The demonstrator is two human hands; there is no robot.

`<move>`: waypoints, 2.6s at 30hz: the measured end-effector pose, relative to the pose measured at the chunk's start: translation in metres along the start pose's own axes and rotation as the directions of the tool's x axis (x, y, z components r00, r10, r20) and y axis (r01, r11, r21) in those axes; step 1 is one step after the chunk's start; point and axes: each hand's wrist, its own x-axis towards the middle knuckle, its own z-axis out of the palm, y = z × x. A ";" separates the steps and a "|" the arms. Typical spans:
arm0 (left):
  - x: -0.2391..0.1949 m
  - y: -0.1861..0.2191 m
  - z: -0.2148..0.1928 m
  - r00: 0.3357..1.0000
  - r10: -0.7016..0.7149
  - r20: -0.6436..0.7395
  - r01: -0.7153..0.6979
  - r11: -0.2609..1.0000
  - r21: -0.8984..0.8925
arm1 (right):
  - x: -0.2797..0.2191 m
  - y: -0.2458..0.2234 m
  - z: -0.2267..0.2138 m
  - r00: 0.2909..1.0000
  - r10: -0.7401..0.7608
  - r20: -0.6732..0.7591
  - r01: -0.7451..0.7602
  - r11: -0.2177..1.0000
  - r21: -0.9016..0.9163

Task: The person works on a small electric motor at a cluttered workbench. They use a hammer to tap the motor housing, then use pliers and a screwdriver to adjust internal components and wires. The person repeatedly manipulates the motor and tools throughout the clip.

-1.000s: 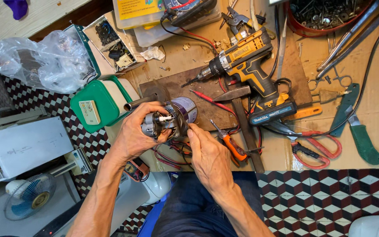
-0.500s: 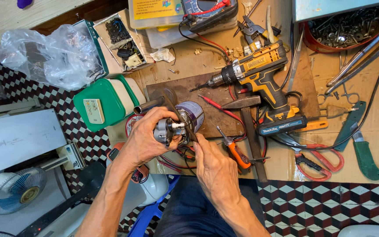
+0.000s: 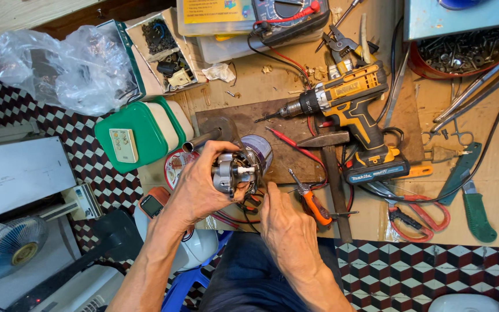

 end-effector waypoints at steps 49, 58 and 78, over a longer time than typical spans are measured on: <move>0.004 -0.018 0.012 0.943 0.322 -0.084 -0.329 0.939 -0.097 | -0.012 0.018 -0.010 0.995 0.078 0.061 -0.081 0.996 0.033; 0.006 -0.023 0.019 0.929 0.354 -0.108 -0.366 0.922 -0.126 | 0.001 0.015 -0.010 0.982 0.059 0.178 -0.049 0.997 -0.060; 0.008 -0.017 0.008 0.993 0.112 -0.022 -0.114 0.973 -0.202 | -0.009 0.028 -0.004 0.993 0.086 0.081 -0.081 0.995 -0.066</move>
